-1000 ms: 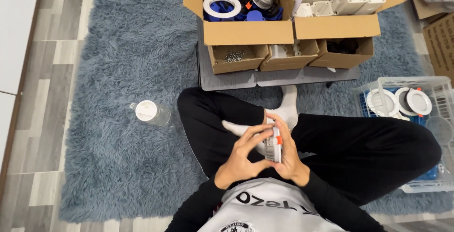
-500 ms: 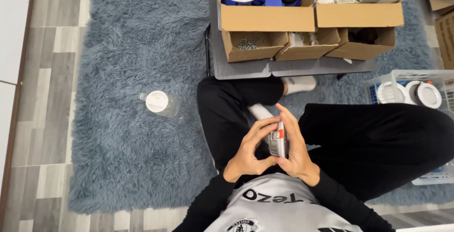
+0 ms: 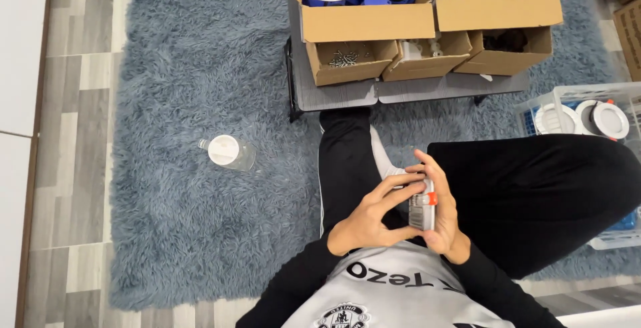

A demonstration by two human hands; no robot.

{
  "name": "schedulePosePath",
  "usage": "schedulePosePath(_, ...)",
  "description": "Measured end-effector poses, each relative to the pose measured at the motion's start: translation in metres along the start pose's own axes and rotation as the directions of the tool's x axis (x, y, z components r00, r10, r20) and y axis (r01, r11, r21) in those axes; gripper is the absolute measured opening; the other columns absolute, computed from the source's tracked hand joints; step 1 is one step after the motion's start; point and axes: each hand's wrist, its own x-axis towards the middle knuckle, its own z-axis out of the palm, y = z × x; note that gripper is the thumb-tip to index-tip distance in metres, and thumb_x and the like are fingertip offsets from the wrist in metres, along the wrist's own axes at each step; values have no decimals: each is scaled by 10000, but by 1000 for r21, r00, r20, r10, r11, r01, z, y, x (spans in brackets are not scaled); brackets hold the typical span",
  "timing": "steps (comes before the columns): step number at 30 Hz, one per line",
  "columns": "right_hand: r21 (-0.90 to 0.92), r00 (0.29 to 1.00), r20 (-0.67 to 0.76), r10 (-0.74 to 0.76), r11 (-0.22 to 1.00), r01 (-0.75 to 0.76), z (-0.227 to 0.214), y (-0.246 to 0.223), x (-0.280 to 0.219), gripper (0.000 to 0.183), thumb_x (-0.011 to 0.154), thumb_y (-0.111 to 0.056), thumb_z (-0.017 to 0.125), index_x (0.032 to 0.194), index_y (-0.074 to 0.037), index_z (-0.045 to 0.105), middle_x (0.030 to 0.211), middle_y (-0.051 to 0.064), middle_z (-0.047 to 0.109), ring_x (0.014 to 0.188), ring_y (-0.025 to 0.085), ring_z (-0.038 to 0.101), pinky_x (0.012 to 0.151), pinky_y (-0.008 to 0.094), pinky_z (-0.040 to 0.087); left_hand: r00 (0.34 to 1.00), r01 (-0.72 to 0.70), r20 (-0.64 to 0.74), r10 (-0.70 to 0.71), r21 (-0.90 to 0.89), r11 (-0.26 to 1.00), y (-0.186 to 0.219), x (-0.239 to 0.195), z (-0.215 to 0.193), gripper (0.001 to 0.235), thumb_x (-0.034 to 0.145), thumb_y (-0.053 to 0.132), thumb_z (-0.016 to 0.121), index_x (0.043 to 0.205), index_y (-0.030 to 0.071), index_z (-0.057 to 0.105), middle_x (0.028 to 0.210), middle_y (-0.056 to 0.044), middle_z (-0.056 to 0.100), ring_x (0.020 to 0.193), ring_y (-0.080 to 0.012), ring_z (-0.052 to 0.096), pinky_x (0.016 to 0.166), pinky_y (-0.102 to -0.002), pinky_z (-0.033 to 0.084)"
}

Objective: Assembling recessed LED light fixtures by snapping the light unit into the mounting ring and placing them into a storage crate.

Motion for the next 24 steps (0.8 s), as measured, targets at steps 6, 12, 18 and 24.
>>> schedulePosePath(6, 40, 998, -22, 55, 998, -54, -13, 0, -1, 1179, 975, -850, 439, 1727, 22, 182, 1703, 423, 266, 1447, 590, 481, 1110, 629, 485, 999, 3, 49, -4, 26, 1000, 1, 13, 11, 740, 929, 273, 877, 1554, -11, 601, 1478, -255, 609, 1284, -401, 706, 1075, -434, 595)
schedulePosePath(12, 50, 997, -45, 64, 997, -62, -29, -3, -4, 1147, 996, -854, 387, 1753, -33, 126, 1730, 361, 251, 1473, 555, 460, 1117, 609, 468, 997, -18, 80, 13, 67, 998, 1, 23, 30, 733, 930, 302, 865, 1538, -12, 602, 1480, -260, 603, 1280, -431, 701, 1064, -465, 607)
schedulePosePath(18, -108, 992, -113, 57, 992, -70, -72, -3, -5, 1199, 968, -854, 384, 1743, 26, 131, 1758, 340, 228, 1524, 570, 399, 1166, 603, 434, 987, 31, 160, -25, -40, 999, -14, 47, 62, 757, 927, 313, 883, 1574, 50, 590, 1528, -211, 602, 1385, -400, 658, 1140, -484, 562)
schedulePosePath(24, -30, 974, -143, 174, 983, -180, -92, 9, -28, 1171, 992, -826, 354, 1742, 41, 115, 1755, 312, 262, 1530, 516, 413, 1102, 562, 494, 982, 76, 177, -72, -20, 997, -35, 44, 94, 783, 896, 297, 907, 1570, 58, 587, 1538, -169, 609, 1389, -341, 657, 1141, -440, 552)
